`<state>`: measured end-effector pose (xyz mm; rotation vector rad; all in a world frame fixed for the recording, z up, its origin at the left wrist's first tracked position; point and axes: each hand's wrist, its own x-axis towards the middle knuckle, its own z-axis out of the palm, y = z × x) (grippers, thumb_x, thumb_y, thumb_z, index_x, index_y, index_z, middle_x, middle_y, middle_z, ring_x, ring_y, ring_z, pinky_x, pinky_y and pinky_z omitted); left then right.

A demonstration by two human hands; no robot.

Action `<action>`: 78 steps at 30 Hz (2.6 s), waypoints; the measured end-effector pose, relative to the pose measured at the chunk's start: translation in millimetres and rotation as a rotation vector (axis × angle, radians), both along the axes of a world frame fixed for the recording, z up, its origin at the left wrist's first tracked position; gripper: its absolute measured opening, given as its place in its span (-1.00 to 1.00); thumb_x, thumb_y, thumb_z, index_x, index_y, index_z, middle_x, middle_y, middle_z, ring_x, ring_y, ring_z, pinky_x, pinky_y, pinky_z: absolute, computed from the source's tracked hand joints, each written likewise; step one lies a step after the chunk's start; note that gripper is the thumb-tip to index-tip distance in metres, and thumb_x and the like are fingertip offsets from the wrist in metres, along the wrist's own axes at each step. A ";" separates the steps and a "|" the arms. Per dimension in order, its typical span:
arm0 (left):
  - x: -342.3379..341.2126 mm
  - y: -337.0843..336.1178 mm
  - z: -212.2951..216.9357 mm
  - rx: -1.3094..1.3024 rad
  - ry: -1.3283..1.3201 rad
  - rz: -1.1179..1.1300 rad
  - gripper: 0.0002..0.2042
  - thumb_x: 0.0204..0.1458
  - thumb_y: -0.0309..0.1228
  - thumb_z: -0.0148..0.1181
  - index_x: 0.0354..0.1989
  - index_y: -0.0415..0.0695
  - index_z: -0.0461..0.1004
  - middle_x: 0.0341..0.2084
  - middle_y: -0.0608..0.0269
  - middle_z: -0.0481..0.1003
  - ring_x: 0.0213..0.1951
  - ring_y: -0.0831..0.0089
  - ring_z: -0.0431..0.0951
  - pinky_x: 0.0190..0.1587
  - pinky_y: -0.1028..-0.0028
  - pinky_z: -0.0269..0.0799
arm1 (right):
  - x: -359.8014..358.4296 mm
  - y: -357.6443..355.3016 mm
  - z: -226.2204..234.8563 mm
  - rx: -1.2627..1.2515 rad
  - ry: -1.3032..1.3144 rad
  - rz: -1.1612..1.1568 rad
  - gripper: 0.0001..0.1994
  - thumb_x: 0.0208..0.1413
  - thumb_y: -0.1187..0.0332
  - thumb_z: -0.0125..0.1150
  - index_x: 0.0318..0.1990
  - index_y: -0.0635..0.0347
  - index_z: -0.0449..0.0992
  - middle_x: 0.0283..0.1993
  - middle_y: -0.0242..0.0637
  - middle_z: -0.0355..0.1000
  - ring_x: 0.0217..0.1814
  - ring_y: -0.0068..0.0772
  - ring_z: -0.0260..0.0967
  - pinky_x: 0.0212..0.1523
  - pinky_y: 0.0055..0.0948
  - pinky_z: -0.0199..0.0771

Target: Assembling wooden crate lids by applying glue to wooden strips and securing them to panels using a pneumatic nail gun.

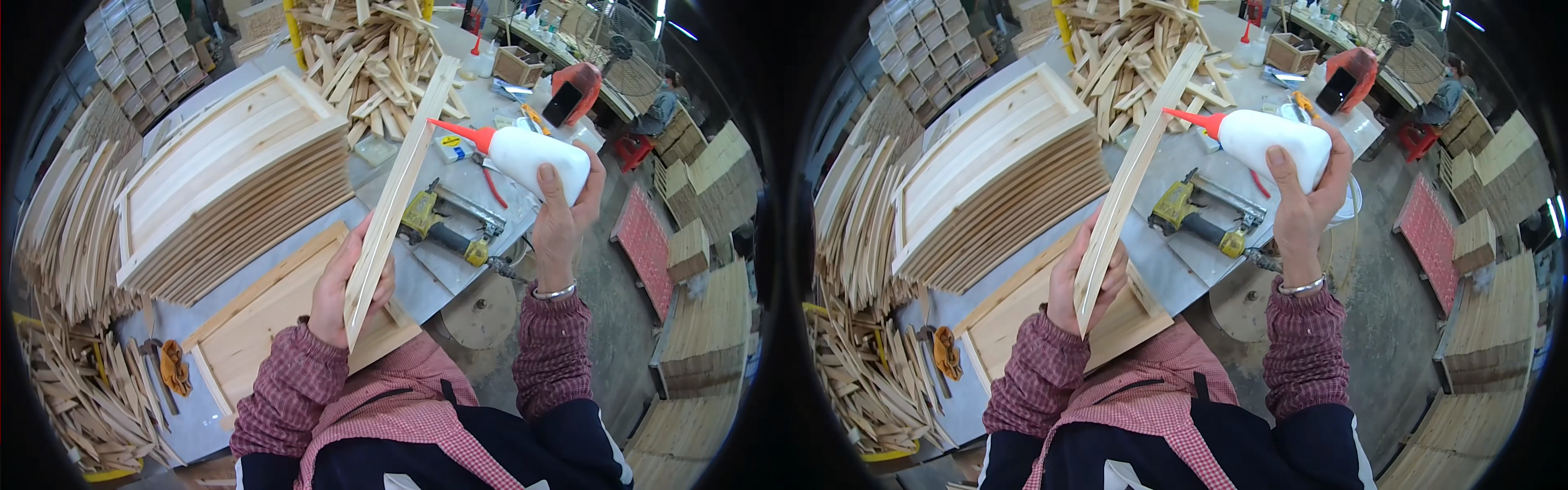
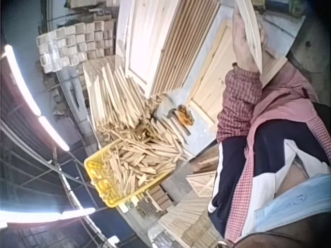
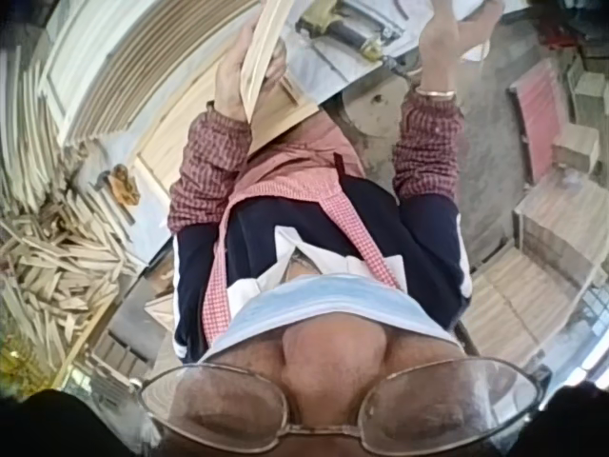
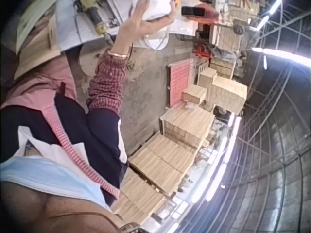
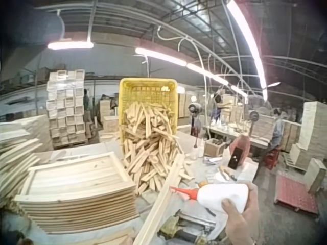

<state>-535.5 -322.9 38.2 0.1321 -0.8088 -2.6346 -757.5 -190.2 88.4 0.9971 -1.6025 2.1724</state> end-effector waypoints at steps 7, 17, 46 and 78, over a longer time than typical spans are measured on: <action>14.9 2.4 -6.8 -0.035 -0.036 -0.024 -0.51 0.27 -0.15 -0.26 0.33 -0.05 -0.01 -0.49 0.22 0.29 -0.62 0.52 0.22 -0.57 0.57 0.15 | -36.4 -12.4 13.0 -0.074 0.049 -0.087 -0.49 -0.03 0.33 0.38 0.04 0.23 0.28 -0.05 -0.29 0.28 -0.05 -0.50 0.28 -0.03 -0.51 0.34; 33.1 4.3 -17.3 -0.034 -0.074 -0.045 -0.50 0.26 -0.15 -0.23 0.32 -0.07 0.03 -0.49 0.21 0.31 -0.60 0.52 0.26 -0.54 0.58 0.19 | -69.5 -12.3 17.4 -0.102 -0.007 -0.205 -0.49 -0.06 0.36 0.40 0.02 0.25 0.29 -0.07 -0.26 0.32 -0.03 -0.45 0.30 0.00 -0.44 0.36; 276.9 17.6 -69.0 -1.574 -1.242 0.701 -0.64 -0.06 -0.60 0.15 -0.01 -0.22 0.45 -0.38 0.10 0.28 -0.31 0.23 0.34 -0.26 0.39 0.32 | 106.4 -65.2 -155.1 -0.149 -1.285 0.725 -0.51 0.14 0.06 0.05 0.07 0.27 0.32 0.09 -0.10 0.36 0.14 -0.09 0.29 0.19 -0.03 0.24; 258.6 6.4 -122.0 -1.739 -1.289 0.822 -0.63 -0.19 -0.49 0.23 -0.11 -0.17 0.48 -0.46 0.17 0.32 -0.35 0.22 0.34 -0.30 0.30 0.26 | 105.5 -69.3 -168.9 -0.036 -1.252 0.732 -0.44 0.13 0.07 0.04 0.17 0.29 0.24 0.15 -0.02 0.31 0.18 0.03 0.26 0.30 0.07 0.09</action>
